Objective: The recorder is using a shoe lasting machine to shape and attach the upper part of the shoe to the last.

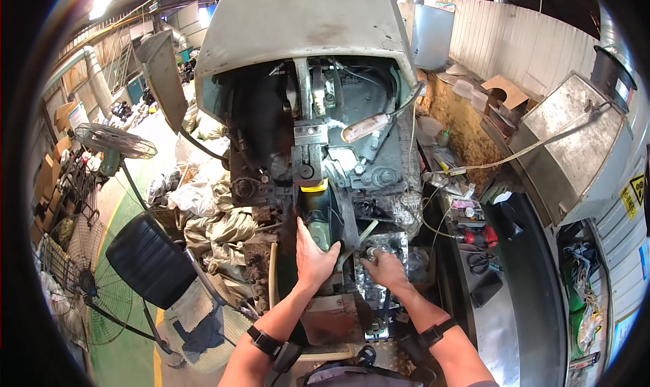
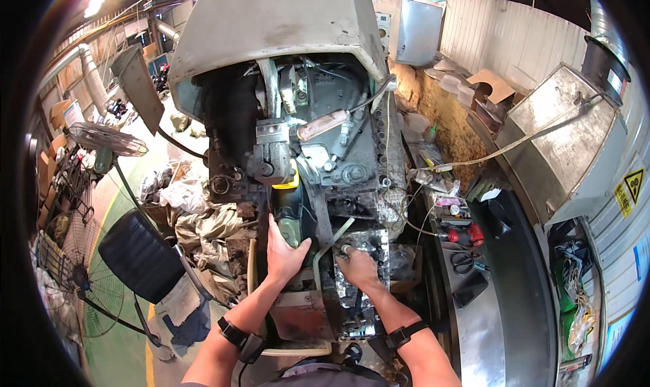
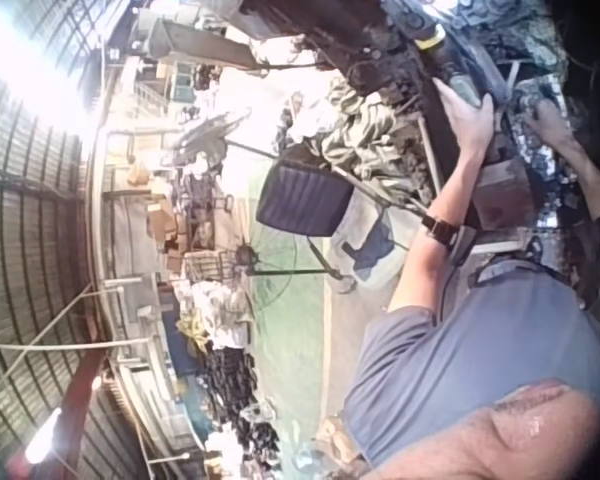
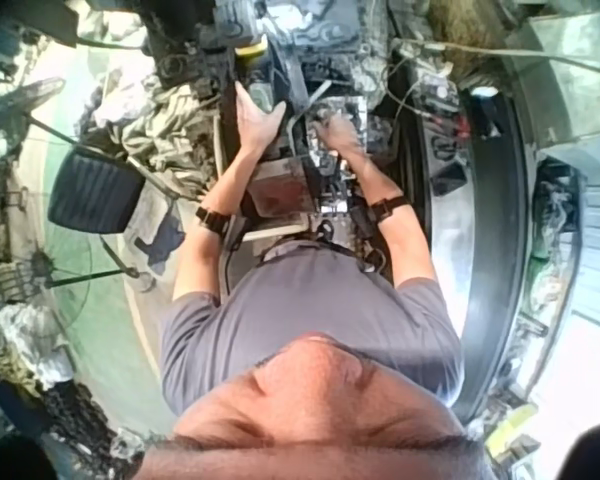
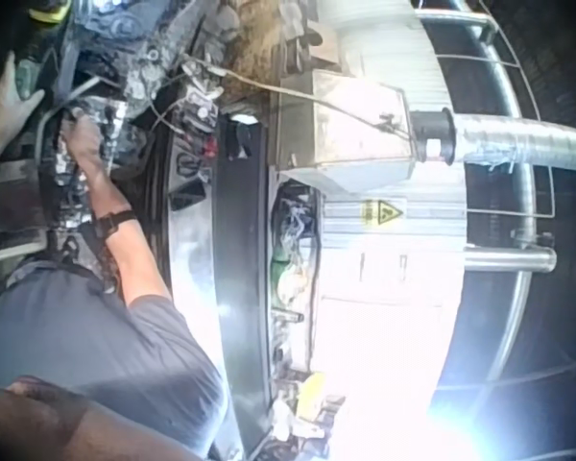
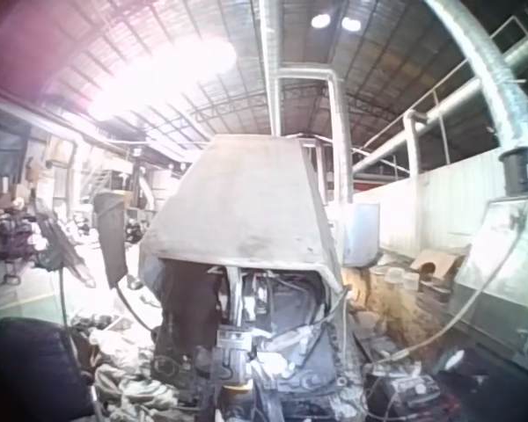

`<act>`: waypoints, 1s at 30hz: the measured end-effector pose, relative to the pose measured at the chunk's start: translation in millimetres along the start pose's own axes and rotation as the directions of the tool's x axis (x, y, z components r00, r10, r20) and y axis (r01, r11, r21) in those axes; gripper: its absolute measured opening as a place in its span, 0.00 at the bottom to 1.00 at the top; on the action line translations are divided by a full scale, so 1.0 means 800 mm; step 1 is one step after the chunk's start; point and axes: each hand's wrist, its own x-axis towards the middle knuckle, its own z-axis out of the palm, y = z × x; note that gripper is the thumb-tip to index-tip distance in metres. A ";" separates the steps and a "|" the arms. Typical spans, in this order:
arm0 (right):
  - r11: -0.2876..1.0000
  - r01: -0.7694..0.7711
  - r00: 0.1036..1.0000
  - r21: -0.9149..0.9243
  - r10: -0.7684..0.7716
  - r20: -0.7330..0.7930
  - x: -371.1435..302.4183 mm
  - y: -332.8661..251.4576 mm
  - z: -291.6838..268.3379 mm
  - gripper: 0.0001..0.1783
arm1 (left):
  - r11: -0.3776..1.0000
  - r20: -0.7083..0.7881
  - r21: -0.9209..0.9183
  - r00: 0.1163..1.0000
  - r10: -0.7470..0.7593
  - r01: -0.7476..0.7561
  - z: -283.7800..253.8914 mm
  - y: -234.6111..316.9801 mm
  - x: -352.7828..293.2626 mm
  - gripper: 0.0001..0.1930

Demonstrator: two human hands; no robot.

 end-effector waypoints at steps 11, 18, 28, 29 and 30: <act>1.000 -0.023 1.000 0.007 0.023 0.014 0.001 0.001 -0.004 0.23 | 1.000 -0.008 0.015 1.000 0.019 -0.019 0.001 -0.002 0.000 0.56; 0.998 -0.024 1.000 0.063 0.024 0.000 0.000 0.000 -0.003 0.23 | 0.999 -0.019 0.028 1.000 0.025 -0.025 0.002 -0.002 0.000 0.56; 0.996 -0.001 1.000 0.086 0.003 -0.022 -0.001 0.000 -0.003 0.22 | 0.999 -0.020 0.039 1.000 0.006 -0.005 0.001 -0.002 0.000 0.57; 0.995 -0.003 1.000 0.098 0.005 -0.023 -0.001 -0.001 -0.004 0.22 | 0.998 -0.021 0.056 1.000 0.021 -0.019 0.000 -0.001 -0.001 0.57; 0.994 -0.005 1.000 0.110 0.008 -0.026 -0.001 -0.001 -0.004 0.22 | 0.998 -0.021 0.056 1.000 0.021 -0.020 0.000 0.000 0.000 0.57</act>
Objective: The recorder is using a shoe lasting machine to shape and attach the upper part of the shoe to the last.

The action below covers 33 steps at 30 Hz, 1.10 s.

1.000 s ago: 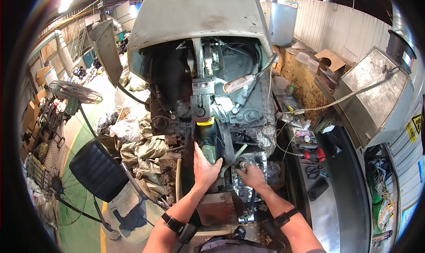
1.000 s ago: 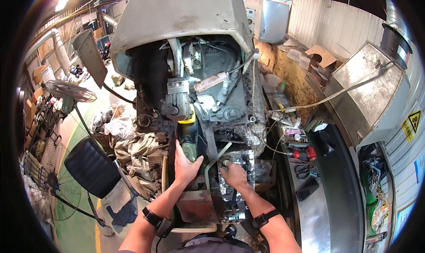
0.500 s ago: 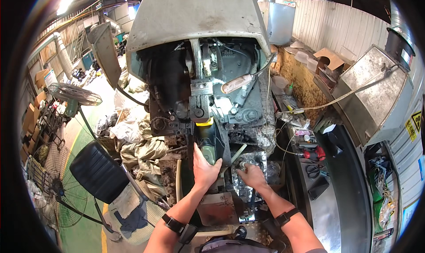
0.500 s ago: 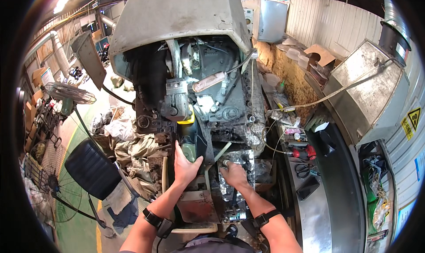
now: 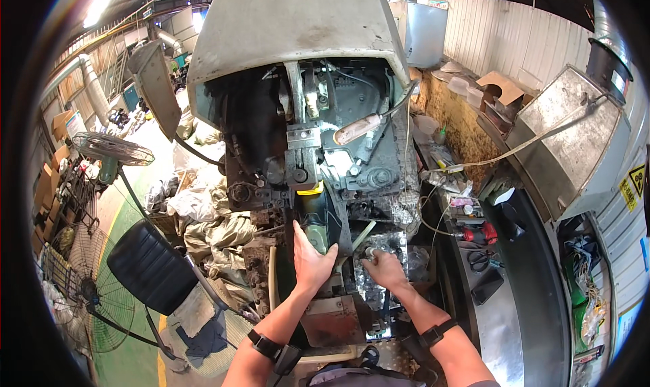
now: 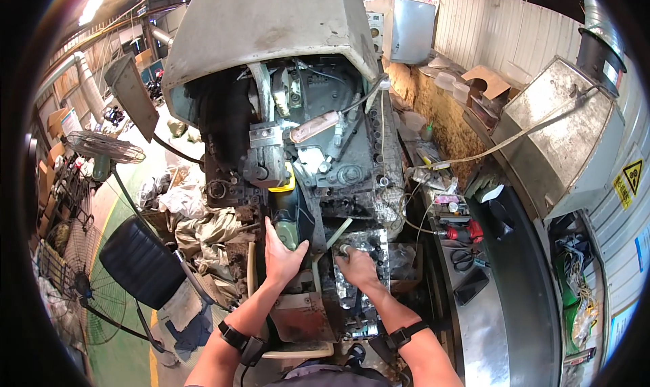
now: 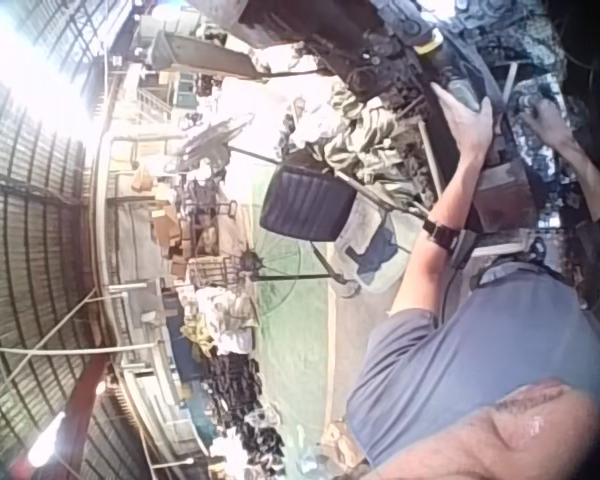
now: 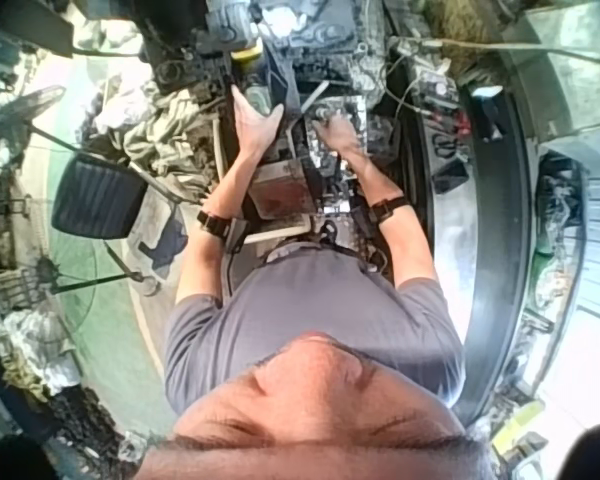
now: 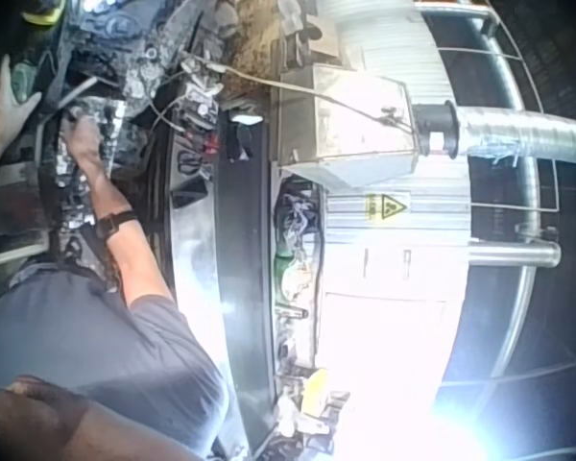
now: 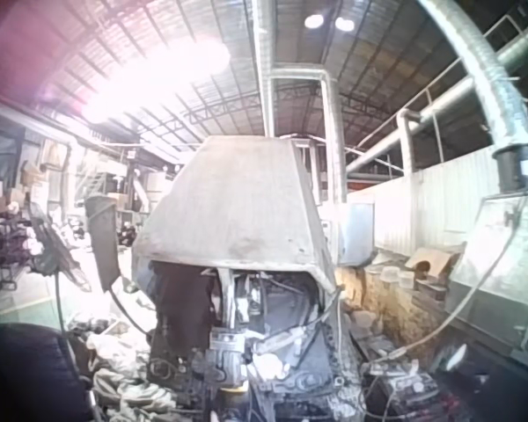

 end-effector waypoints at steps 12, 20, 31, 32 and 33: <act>1.000 0.016 1.000 0.011 -0.016 -0.019 0.002 0.005 0.003 0.22 | 0.993 0.009 -0.082 0.997 0.081 -0.080 -0.008 0.011 0.002 0.55; 0.989 0.085 0.993 0.119 -0.075 -0.089 0.003 0.002 0.005 0.19 | 0.989 -0.037 -0.079 0.992 0.123 -0.126 -0.003 -0.001 0.001 0.53; 0.958 0.064 0.988 0.279 -0.100 0.119 0.007 -0.197 0.005 0.70 | 0.658 0.090 -0.677 0.925 -0.369 0.329 -0.066 -0.090 -0.021 0.27; 0.948 0.307 0.946 0.085 -0.294 -0.134 0.021 -0.174 0.050 0.72 | 0.657 0.107 -0.672 0.922 -0.372 0.343 -0.067 -0.090 -0.038 0.26; 0.939 0.344 0.924 0.001 -0.338 -0.182 0.024 -0.169 0.065 0.72 | 0.652 0.103 -0.680 0.924 -0.368 0.336 -0.065 -0.103 -0.054 0.26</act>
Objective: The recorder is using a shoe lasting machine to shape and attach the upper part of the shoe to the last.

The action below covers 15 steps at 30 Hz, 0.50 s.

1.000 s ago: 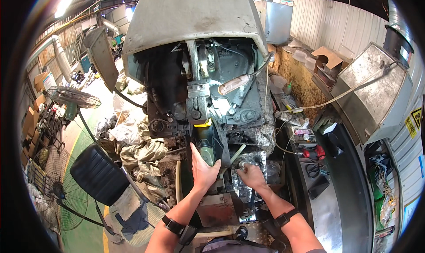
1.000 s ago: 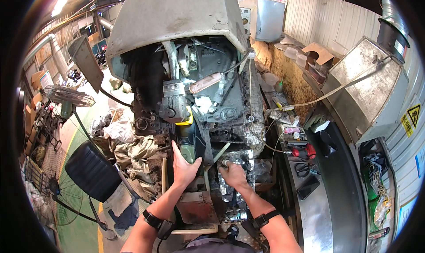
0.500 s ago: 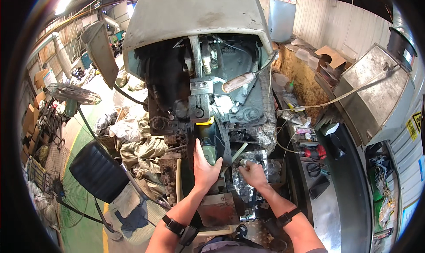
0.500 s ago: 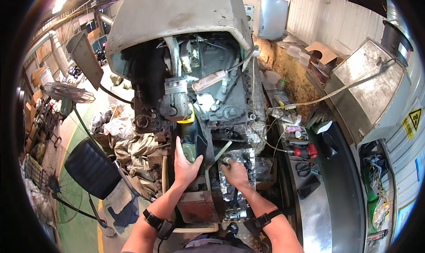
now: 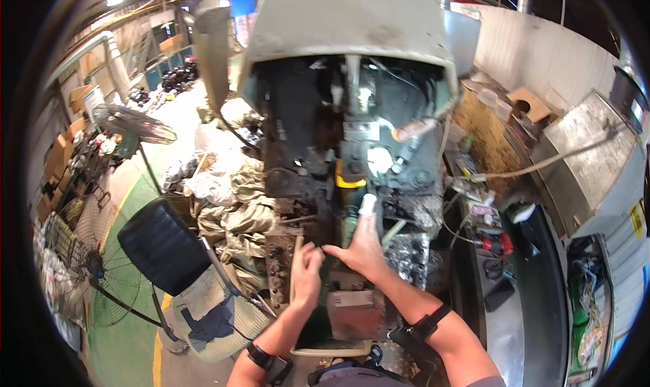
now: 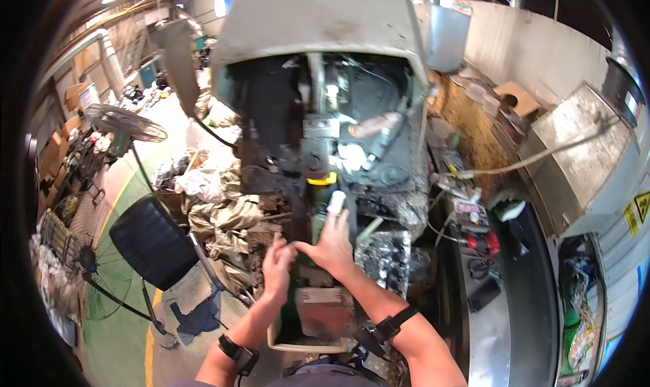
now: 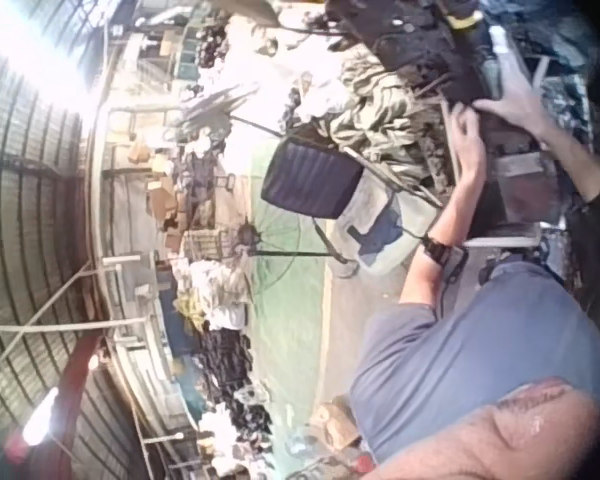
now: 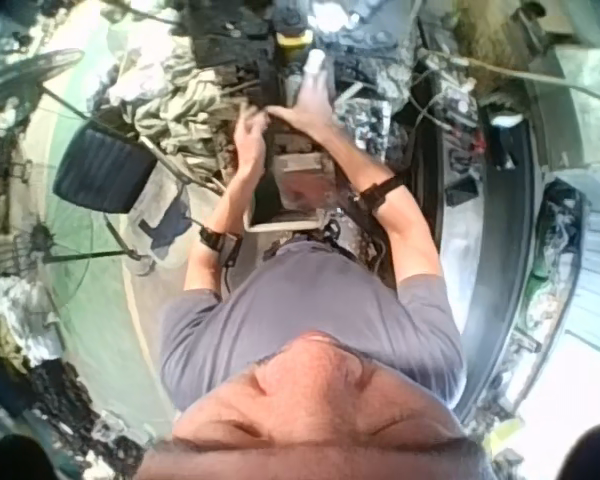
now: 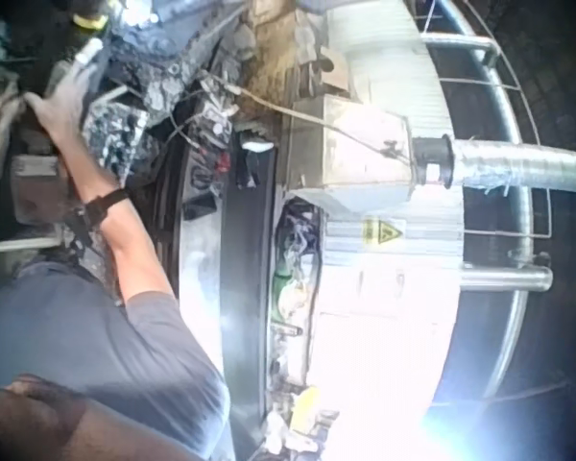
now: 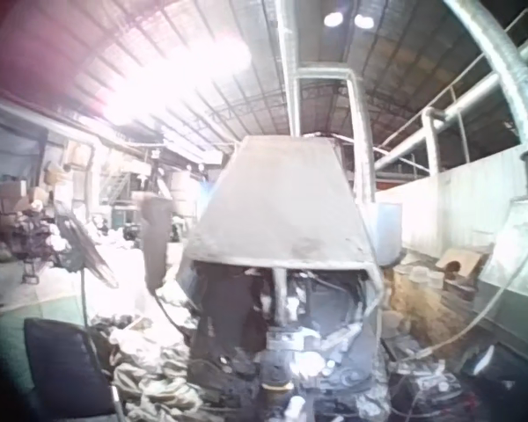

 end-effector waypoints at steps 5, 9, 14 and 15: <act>0.999 0.043 0.988 0.018 -0.040 -0.149 -0.007 -0.003 0.000 0.66 | 0.999 0.040 -0.007 0.998 -0.045 0.045 -0.008 -0.001 -0.033 0.26; 0.990 -0.054 0.990 0.129 0.070 -0.126 -0.005 -0.015 -0.030 0.68 | 0.992 0.054 -0.126 0.998 -0.015 0.021 0.005 0.044 -0.033 0.31; 0.754 -0.308 0.941 0.580 0.152 0.302 -0.110 -0.069 -0.125 0.56 | 0.942 0.093 -0.335 0.995 0.031 0.002 0.007 0.109 -0.030 0.42; 0.854 -0.087 0.980 0.512 -0.018 0.196 -0.142 -0.046 -0.129 0.59 | 0.934 0.172 -0.356 0.983 0.069 -0.003 0.018 0.117 -0.028 0.43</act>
